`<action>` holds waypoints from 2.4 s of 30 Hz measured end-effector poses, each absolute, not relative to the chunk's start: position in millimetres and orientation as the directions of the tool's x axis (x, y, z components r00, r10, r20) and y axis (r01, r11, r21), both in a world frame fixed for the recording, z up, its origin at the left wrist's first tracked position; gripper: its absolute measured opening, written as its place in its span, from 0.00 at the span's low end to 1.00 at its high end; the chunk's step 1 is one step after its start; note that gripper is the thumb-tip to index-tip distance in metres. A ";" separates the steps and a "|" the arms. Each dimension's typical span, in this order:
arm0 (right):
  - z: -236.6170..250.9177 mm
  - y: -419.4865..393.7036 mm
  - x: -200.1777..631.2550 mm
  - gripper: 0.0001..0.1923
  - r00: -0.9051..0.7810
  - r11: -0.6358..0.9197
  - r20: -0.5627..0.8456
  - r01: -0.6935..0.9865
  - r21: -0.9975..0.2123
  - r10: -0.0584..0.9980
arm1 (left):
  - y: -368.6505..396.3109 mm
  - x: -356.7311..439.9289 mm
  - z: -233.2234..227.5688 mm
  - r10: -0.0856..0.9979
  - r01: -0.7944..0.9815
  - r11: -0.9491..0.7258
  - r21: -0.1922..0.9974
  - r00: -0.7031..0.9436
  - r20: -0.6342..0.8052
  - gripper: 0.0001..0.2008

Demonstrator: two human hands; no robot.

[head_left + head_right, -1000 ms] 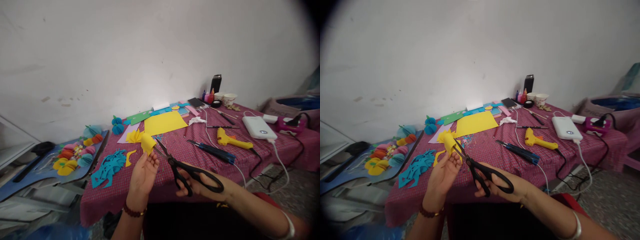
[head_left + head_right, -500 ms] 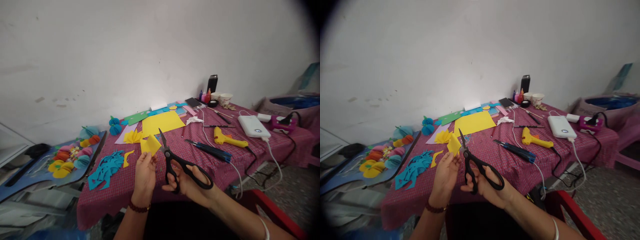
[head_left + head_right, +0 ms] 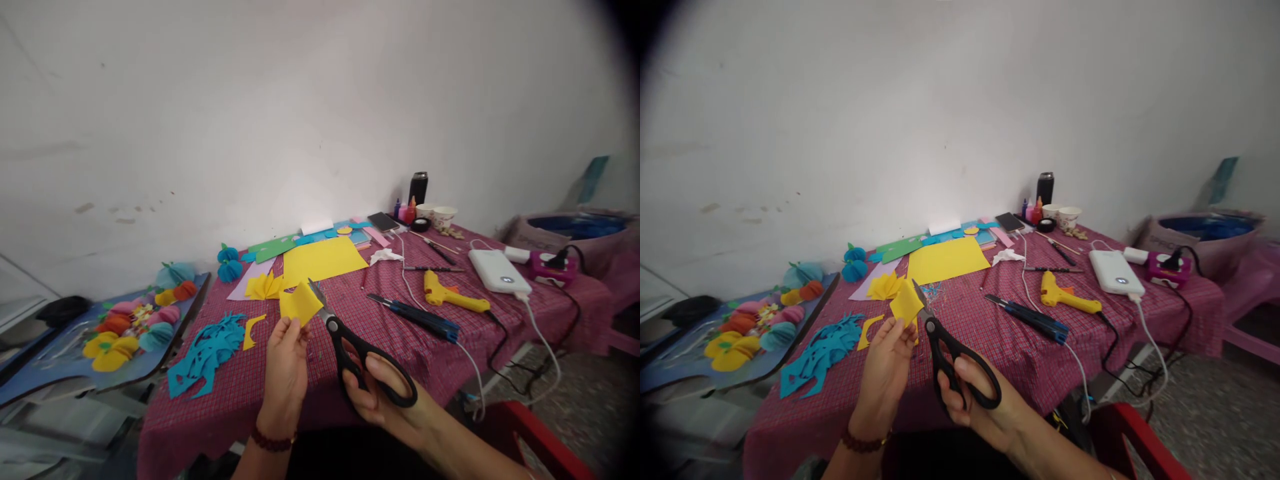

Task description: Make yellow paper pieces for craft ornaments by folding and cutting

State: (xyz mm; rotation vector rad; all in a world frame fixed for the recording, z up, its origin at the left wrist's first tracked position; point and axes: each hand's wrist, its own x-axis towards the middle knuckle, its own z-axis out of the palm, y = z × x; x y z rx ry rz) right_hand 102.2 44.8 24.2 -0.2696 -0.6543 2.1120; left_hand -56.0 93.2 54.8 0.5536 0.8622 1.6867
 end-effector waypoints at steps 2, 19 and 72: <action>24.0 44.9 101.0 0.23 -0.596 -0.480 0.076 -0.709 -0.516 0.799 | 92.6 -53.6 53.3 0.960 -0.608 -0.109 0.787 -0.271 -0.077 0.09; 26.8 45.0 105.3 0.15 -0.510 -0.425 -0.029 -0.684 -0.593 0.860 | 97.2 -39.6 35.7 0.961 -0.581 -0.046 0.813 -0.249 -0.124 0.15; 73.1 76.0 119.1 0.16 -0.264 0.169 0.230 -0.233 -0.957 0.937 | 61.8 -44.3 76.8 0.969 -0.145 -0.059 0.988 0.231 0.091 0.14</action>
